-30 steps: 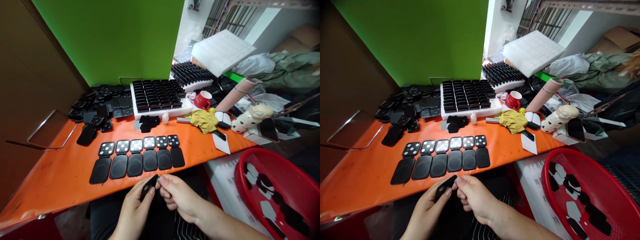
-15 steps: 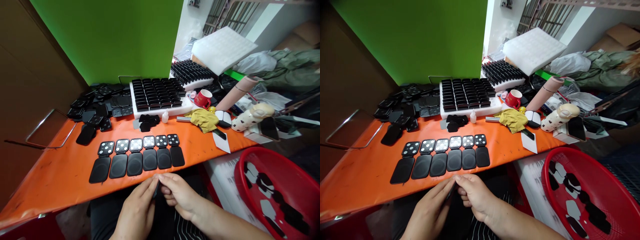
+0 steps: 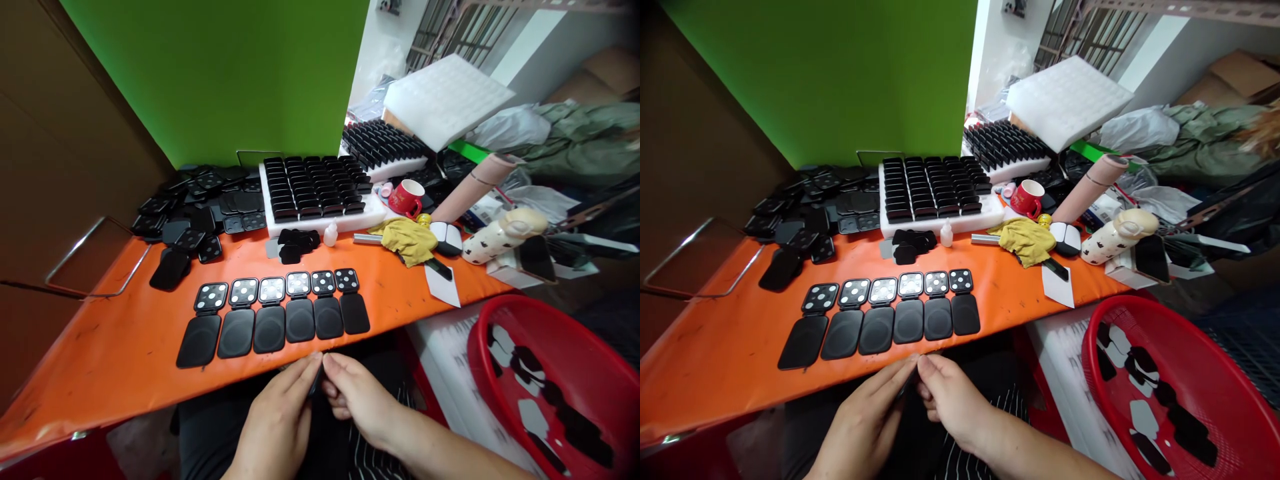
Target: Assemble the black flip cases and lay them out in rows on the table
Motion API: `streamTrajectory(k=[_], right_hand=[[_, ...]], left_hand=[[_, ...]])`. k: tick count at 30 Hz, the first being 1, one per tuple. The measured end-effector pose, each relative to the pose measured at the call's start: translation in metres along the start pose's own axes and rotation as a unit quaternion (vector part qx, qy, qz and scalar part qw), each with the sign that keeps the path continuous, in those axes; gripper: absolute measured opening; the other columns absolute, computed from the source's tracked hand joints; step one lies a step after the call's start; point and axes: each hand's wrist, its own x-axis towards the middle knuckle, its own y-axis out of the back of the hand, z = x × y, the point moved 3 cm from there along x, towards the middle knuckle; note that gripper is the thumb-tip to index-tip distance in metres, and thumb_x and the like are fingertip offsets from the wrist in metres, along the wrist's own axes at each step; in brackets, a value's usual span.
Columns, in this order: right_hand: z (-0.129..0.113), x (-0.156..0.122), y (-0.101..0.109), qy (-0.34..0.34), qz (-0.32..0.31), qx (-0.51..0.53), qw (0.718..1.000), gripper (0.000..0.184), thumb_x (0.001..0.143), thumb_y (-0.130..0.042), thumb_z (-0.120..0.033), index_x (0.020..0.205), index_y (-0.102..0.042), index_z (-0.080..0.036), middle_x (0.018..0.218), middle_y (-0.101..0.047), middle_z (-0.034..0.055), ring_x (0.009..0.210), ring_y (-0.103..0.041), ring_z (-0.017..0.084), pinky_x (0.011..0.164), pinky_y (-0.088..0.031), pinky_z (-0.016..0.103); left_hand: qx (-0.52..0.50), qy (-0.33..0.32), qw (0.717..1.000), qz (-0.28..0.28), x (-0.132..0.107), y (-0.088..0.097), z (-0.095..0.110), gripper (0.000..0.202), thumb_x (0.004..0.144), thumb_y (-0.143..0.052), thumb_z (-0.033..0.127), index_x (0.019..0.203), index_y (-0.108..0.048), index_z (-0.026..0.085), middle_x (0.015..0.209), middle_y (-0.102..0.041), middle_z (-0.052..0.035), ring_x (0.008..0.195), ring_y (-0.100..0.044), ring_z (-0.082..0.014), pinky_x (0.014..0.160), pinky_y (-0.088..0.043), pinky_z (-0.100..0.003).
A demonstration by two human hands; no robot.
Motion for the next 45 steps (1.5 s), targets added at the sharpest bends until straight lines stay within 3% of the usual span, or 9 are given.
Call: streamTrajectory(k=[5,11,18,21,24,29,32,38,45], right_hand=[[-0.004,0.000,-0.001,-0.020,0.009,0.023,0.999,0.031,0.076,-0.058,-0.044,0.071,-0.044,-0.016,0.057,-0.031,-0.0066,0.046,-0.019,0.004,0.042,-0.007,0.019],[0.006,0.000,-0.006,0.001,0.050,0.079,0.996,0.027,0.076,-0.059,-0.041,0.075,-0.047,-0.017,0.054,-0.029,-0.0077,0.046,-0.018,0.005,0.041,-0.008,0.018],[0.009,0.000,0.000,-0.009,0.041,0.071,0.997,0.033,0.074,-0.061,-0.046,0.072,-0.045,-0.017,0.054,-0.031,-0.0077,0.045,-0.019,0.004,0.041,-0.010,0.018],[0.005,0.000,-0.001,-0.032,0.021,0.073,0.997,0.037,0.078,-0.053,-0.052,0.075,-0.050,-0.015,0.056,-0.033,-0.0067,0.044,-0.019,0.004,0.041,-0.012,0.018],[-0.001,-0.001,-0.003,-0.037,-0.005,0.086,0.996,0.034,0.082,-0.049,-0.046,0.079,-0.055,-0.013,0.059,-0.037,-0.0046,0.046,-0.025,0.004,0.043,-0.017,0.018],[-0.005,-0.001,-0.006,-0.029,-0.040,0.020,0.999,0.030,0.080,-0.053,-0.046,0.085,-0.049,-0.017,0.059,-0.044,-0.0048,0.045,-0.031,0.005,0.044,-0.023,0.019],[-0.005,0.001,-0.005,-0.020,-0.036,-0.014,0.999,0.028,0.079,-0.057,-0.044,0.082,-0.045,-0.019,0.056,-0.039,-0.0075,0.044,-0.025,0.004,0.043,-0.015,0.018],[-0.006,0.002,0.000,-0.040,-0.033,-0.057,0.997,0.029,0.085,-0.045,-0.045,0.074,-0.045,-0.017,0.059,-0.035,-0.0067,0.044,-0.019,0.003,0.043,-0.009,0.020],[-0.010,0.002,0.002,-0.040,-0.006,-0.118,0.992,0.033,0.080,-0.050,-0.048,0.070,-0.042,-0.018,0.063,-0.038,-0.0057,0.048,-0.027,0.004,0.045,-0.015,0.019]], left_hand=[[0.009,-0.006,1.000,-0.005,-0.001,0.002,0.002,0.059,0.070,-0.037,0.001,0.126,-0.044,0.018,0.119,-0.059,-0.0083,0.106,-0.057,-0.0180,0.088,-0.049,-0.028],[-0.001,-0.002,1.000,0.008,-0.005,-0.001,0.002,0.060,0.071,-0.037,0.001,0.128,-0.042,0.018,0.119,-0.058,-0.0088,0.108,-0.056,-0.0174,0.089,-0.048,-0.028],[-0.114,0.047,0.992,0.005,-0.005,-0.008,-0.002,0.051,0.077,-0.042,0.005,0.126,-0.046,0.023,0.122,-0.057,-0.0061,0.109,-0.055,-0.0173,0.092,-0.046,-0.028],[-0.227,0.142,0.963,-0.009,-0.001,-0.009,-0.009,0.038,0.084,-0.044,0.015,0.120,-0.052,0.025,0.117,-0.061,-0.0049,0.104,-0.059,-0.0183,0.090,-0.048,-0.031],[-0.319,0.244,0.916,-0.015,0.001,-0.010,-0.021,0.028,0.085,-0.048,0.025,0.110,-0.059,0.022,0.106,-0.066,-0.0047,0.093,-0.063,-0.0199,0.085,-0.050,-0.033],[-0.370,0.315,0.874,-0.011,0.000,-0.009,-0.033,0.030,0.081,-0.052,0.030,0.106,-0.063,0.018,0.098,-0.069,-0.0061,0.088,-0.065,-0.0225,0.081,-0.051,-0.036],[-0.341,0.286,0.896,0.006,-0.001,-0.007,-0.031,0.031,0.082,-0.051,0.029,0.109,-0.061,0.019,0.106,-0.067,-0.0065,0.097,-0.062,-0.0223,0.087,-0.048,-0.037],[-0.155,0.107,0.982,0.003,-0.004,-0.001,-0.016,0.043,0.082,-0.043,0.013,0.123,-0.049,0.025,0.121,-0.058,-0.0035,0.109,-0.055,-0.0176,0.092,-0.046,-0.031],[-0.037,0.026,0.999,0.013,-0.002,0.005,-0.010,0.055,0.074,-0.041,0.005,0.126,-0.045,0.021,0.121,-0.058,-0.0061,0.106,-0.057,-0.0187,0.089,-0.049,-0.030]])
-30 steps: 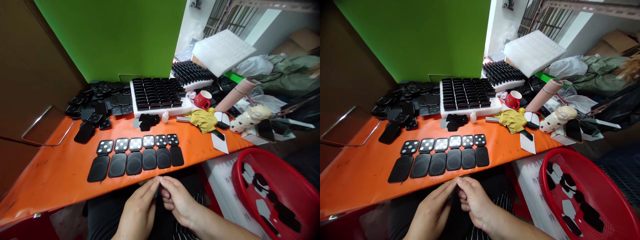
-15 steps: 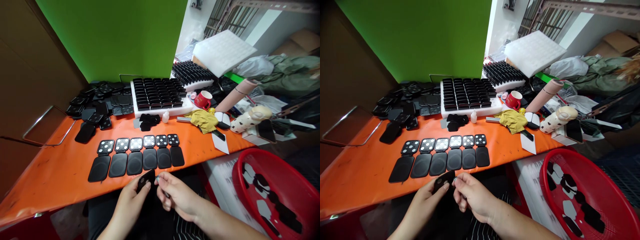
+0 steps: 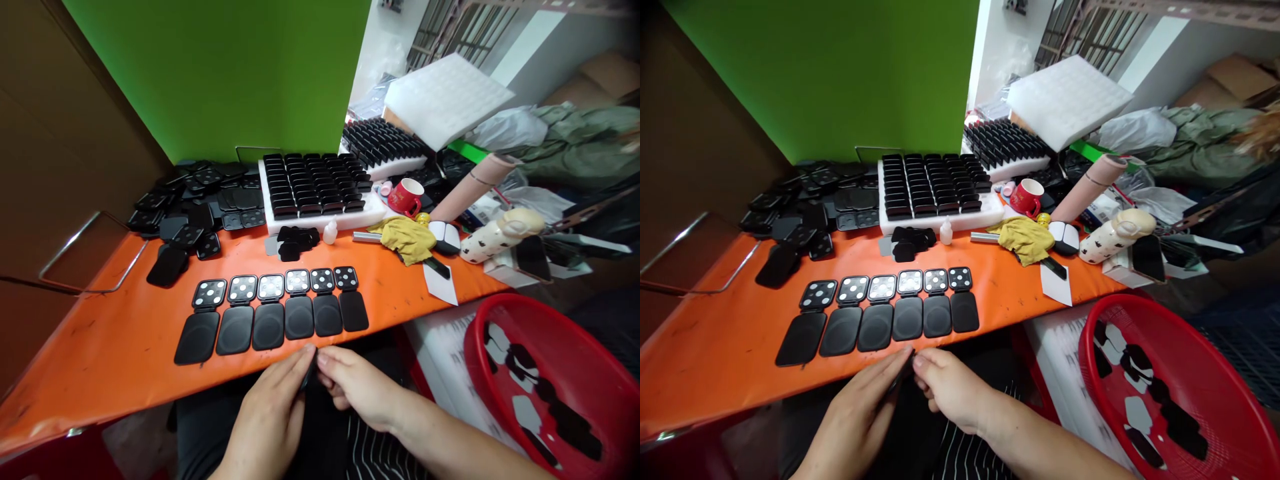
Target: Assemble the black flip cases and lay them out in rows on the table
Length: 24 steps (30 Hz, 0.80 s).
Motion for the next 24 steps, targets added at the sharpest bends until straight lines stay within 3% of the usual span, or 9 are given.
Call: streamTrajectory(k=[9,14,19,24], right_hand=[[-0.002,0.004,-0.003,0.016,-0.006,0.017,1.000,0.036,0.079,-0.053,-0.049,0.066,-0.044,-0.016,0.060,-0.033,-0.0050,0.050,-0.024,0.005,0.043,-0.013,0.020],[0.001,0.002,-0.005,0.009,-0.003,0.006,1.000,0.031,0.082,-0.048,-0.046,0.069,-0.044,-0.017,0.063,-0.035,-0.0048,0.049,-0.025,0.005,0.041,-0.015,0.018],[0.001,0.002,-0.001,-0.002,-0.001,-0.022,1.000,0.030,0.082,-0.048,-0.044,0.069,-0.044,-0.018,0.064,-0.038,-0.0039,0.048,-0.025,0.005,0.039,-0.016,0.018],[0.002,0.001,0.000,-0.012,-0.015,0.025,0.999,0.032,0.081,-0.050,-0.046,0.072,-0.047,-0.016,0.064,-0.037,-0.0040,0.050,-0.025,0.005,0.041,-0.014,0.018]], left_hand=[[0.002,-0.017,1.000,0.005,-0.008,-0.007,0.002,0.051,0.077,-0.041,0.005,0.126,-0.042,0.020,0.121,-0.057,-0.0071,0.110,-0.054,-0.0175,0.092,-0.047,-0.030],[-0.030,0.030,0.999,0.022,-0.010,-0.012,-0.001,0.044,0.084,-0.042,0.012,0.127,-0.040,0.020,0.120,-0.058,-0.0069,0.109,-0.055,-0.0156,0.092,-0.046,-0.027],[0.018,-0.012,1.000,0.005,-0.012,-0.010,-0.003,0.051,0.079,-0.042,0.007,0.129,-0.039,0.021,0.122,-0.056,-0.0063,0.110,-0.054,-0.0172,0.091,-0.047,-0.029],[0.055,-0.032,0.998,-0.014,-0.012,-0.009,0.002,0.060,0.071,-0.039,0.002,0.129,-0.039,0.018,0.124,-0.054,-0.0073,0.111,-0.053,-0.0186,0.091,-0.047,-0.031]])
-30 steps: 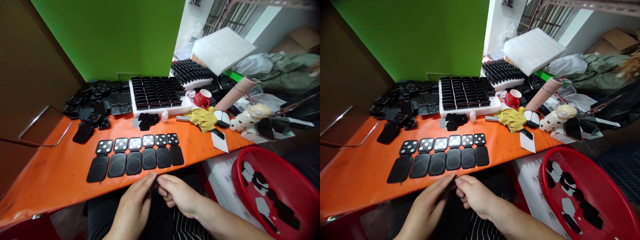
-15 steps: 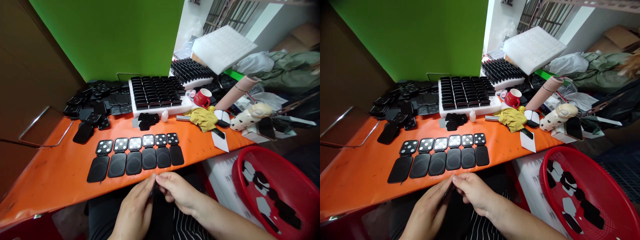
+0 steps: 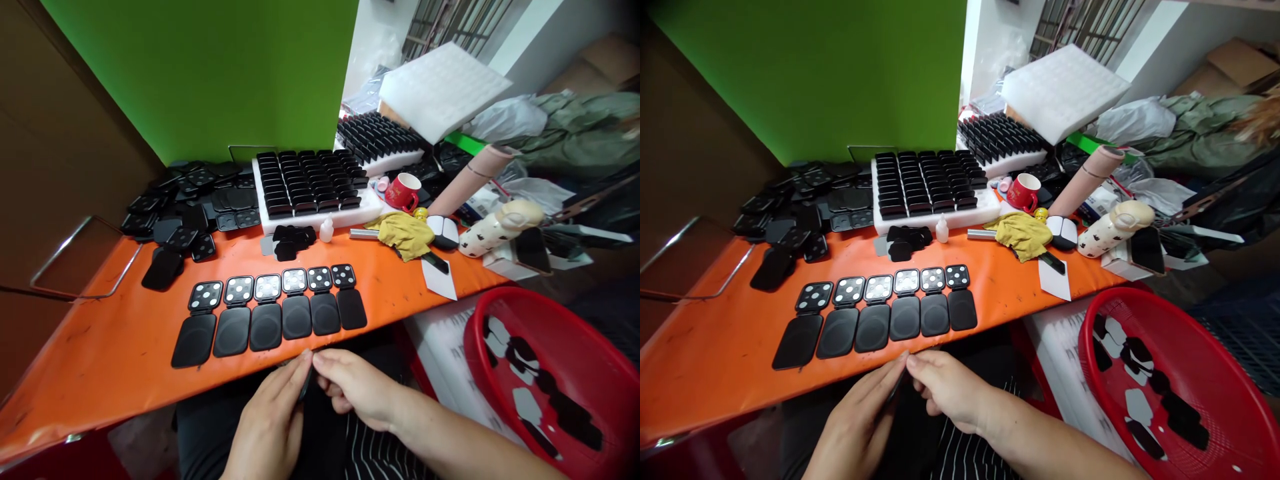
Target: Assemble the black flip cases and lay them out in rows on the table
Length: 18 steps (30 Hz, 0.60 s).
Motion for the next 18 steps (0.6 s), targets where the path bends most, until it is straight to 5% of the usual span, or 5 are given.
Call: streamTrajectory(k=[6,9,11,14,18], right_hand=[[0.006,0.000,-0.005,0.034,0.050,0.094,0.994,0.030,0.075,-0.061,-0.040,0.067,-0.046,-0.016,0.061,-0.032,-0.0052,0.052,-0.025,0.005,0.043,-0.011,0.019],[0.004,0.001,-0.007,0.057,0.032,0.117,0.991,0.029,0.076,-0.061,-0.040,0.068,-0.049,-0.015,0.059,-0.033,-0.0053,0.050,-0.024,0.005,0.043,-0.012,0.018],[0.002,0.000,-0.008,0.053,-0.004,0.138,0.989,0.031,0.080,-0.055,-0.044,0.072,-0.052,-0.014,0.058,-0.034,-0.0054,0.048,-0.022,0.004,0.042,-0.014,0.018],[0.000,-0.002,-0.010,0.031,-0.039,0.173,0.984,0.030,0.082,-0.051,-0.042,0.080,-0.056,-0.013,0.062,-0.039,-0.0035,0.048,-0.029,0.005,0.041,-0.022,0.016],[0.002,-0.003,-0.012,0.004,-0.045,0.114,0.992,0.027,0.084,-0.048,-0.041,0.082,-0.055,-0.014,0.058,-0.045,-0.0023,0.044,-0.036,0.006,0.039,-0.031,0.017]], left_hand=[[-0.061,0.011,0.998,0.017,0.000,-0.003,0.004,0.059,0.072,-0.039,0.001,0.128,-0.042,0.019,0.121,-0.057,-0.0078,0.110,-0.054,-0.0174,0.092,-0.045,-0.029],[-0.178,0.088,0.980,0.028,0.003,-0.005,0.001,0.045,0.081,-0.043,0.009,0.123,-0.049,0.022,0.120,-0.058,-0.0066,0.109,-0.055,-0.0172,0.094,-0.043,-0.028],[-0.283,0.214,0.935,0.026,0.006,-0.007,-0.006,0.031,0.085,-0.046,0.021,0.114,-0.056,0.021,0.112,-0.063,-0.0066,0.103,-0.059,-0.0184,0.091,-0.046,-0.029],[-0.409,0.378,0.830,0.029,0.008,-0.010,-0.019,0.028,0.082,-0.053,0.037,0.100,-0.061,0.017,0.098,-0.069,-0.0065,0.092,-0.063,-0.0207,0.083,-0.050,-0.029],[-0.450,0.418,0.787,0.064,0.009,-0.005,-0.027,0.031,0.076,-0.059,0.041,0.096,-0.062,0.018,0.097,-0.069,-0.0044,0.091,-0.063,-0.0205,0.084,-0.048,-0.029]])
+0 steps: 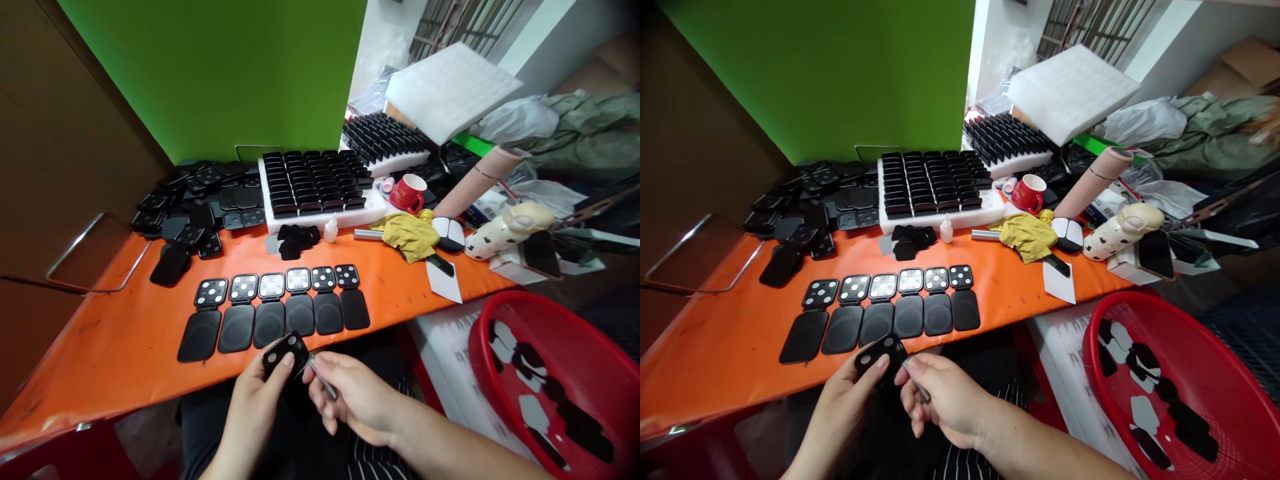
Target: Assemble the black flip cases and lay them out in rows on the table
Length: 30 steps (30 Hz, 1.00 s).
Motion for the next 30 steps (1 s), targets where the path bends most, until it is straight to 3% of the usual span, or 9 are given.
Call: streamTrajectory(k=[4,7,11,15,18,22,26,30], right_hand=[[0.005,0.000,0.000,-0.053,-0.005,-0.003,0.999,0.031,0.088,-0.041,-0.043,0.082,-0.053,-0.015,0.055,-0.041,-0.0051,0.037,-0.022,0.001,0.035,-0.016,0.013],[0.007,0.001,0.002,-0.078,-0.017,0.042,0.996,0.027,0.087,-0.042,-0.042,0.080,-0.050,-0.017,0.055,-0.036,-0.0066,0.037,-0.019,0.001,0.035,-0.011,0.013],[0.011,0.004,0.007,-0.127,-0.065,0.134,0.981,0.015,0.086,-0.045,-0.032,0.082,-0.048,-0.018,0.056,-0.035,-0.0068,0.037,-0.020,0.001,0.035,-0.011,0.012],[0.010,0.006,0.013,-0.158,-0.096,0.248,0.951,0.014,0.085,-0.045,-0.028,0.081,-0.049,-0.015,0.057,-0.036,-0.0059,0.038,-0.027,0.000,0.035,-0.016,0.010],[0.009,0.004,0.015,-0.170,-0.099,0.265,0.944,0.020,0.086,-0.045,-0.033,0.081,-0.051,-0.015,0.058,-0.040,-0.0041,0.039,-0.032,0.001,0.035,-0.017,0.010],[0.008,-0.001,0.014,-0.184,-0.066,0.265,0.944,0.025,0.085,-0.049,-0.040,0.082,-0.052,-0.015,0.056,-0.042,-0.0040,0.038,-0.033,0.001,0.034,-0.017,0.010],[0.010,-0.003,0.014,-0.172,0.028,0.284,0.943,0.025,0.083,-0.051,-0.037,0.072,-0.050,-0.015,0.047,-0.036,-0.0075,0.035,-0.028,0.001,0.033,-0.016,0.011],[0.008,-0.003,0.019,-0.138,0.045,0.239,0.960,0.029,0.082,-0.050,-0.040,0.066,-0.046,-0.016,0.046,-0.030,-0.0091,0.035,-0.022,0.002,0.035,-0.015,0.013]], left_hand=[[0.018,-0.046,0.998,0.029,-0.007,0.001,0.005,0.030,0.076,-0.060,0.038,0.101,-0.063,0.021,0.100,-0.069,-0.0026,0.094,-0.062,-0.0193,0.084,-0.049,-0.027],[0.071,-0.145,0.987,-0.008,-0.013,-0.005,0.011,0.024,0.079,-0.059,0.030,0.101,-0.065,0.025,0.102,-0.068,-0.0011,0.091,-0.064,-0.0176,0.083,-0.050,-0.025],[0.145,-0.267,0.951,-0.057,-0.017,-0.011,0.016,0.028,0.081,-0.056,0.021,0.107,-0.062,0.030,0.107,-0.066,-0.0001,0.093,-0.063,-0.0150,0.084,-0.049,-0.023],[0.172,-0.309,0.933,-0.066,-0.017,-0.010,0.017,0.032,0.083,-0.054,0.018,0.112,-0.058,0.031,0.108,-0.066,-0.0006,0.093,-0.064,-0.0144,0.083,-0.050,-0.022],[0.183,-0.348,0.916,-0.076,-0.020,-0.011,0.019,0.033,0.083,-0.053,0.016,0.113,-0.057,0.029,0.109,-0.065,-0.0017,0.095,-0.063,-0.0156,0.083,-0.051,-0.023],[0.188,-0.391,0.896,-0.094,-0.024,-0.015,0.019,0.037,0.083,-0.052,0.012,0.116,-0.055,0.028,0.111,-0.064,-0.0026,0.099,-0.062,-0.0158,0.085,-0.051,-0.024],[0.189,-0.406,0.889,-0.101,-0.026,-0.021,0.017,0.042,0.083,-0.052,0.011,0.121,-0.051,0.027,0.115,-0.062,-0.0032,0.101,-0.061,-0.0162,0.086,-0.050,-0.024],[0.175,-0.380,0.902,-0.112,-0.023,-0.025,0.020,0.039,0.083,-0.052,0.013,0.118,-0.054,0.028,0.112,-0.064,-0.0034,0.099,-0.062,-0.0172,0.085,-0.050,-0.026]])
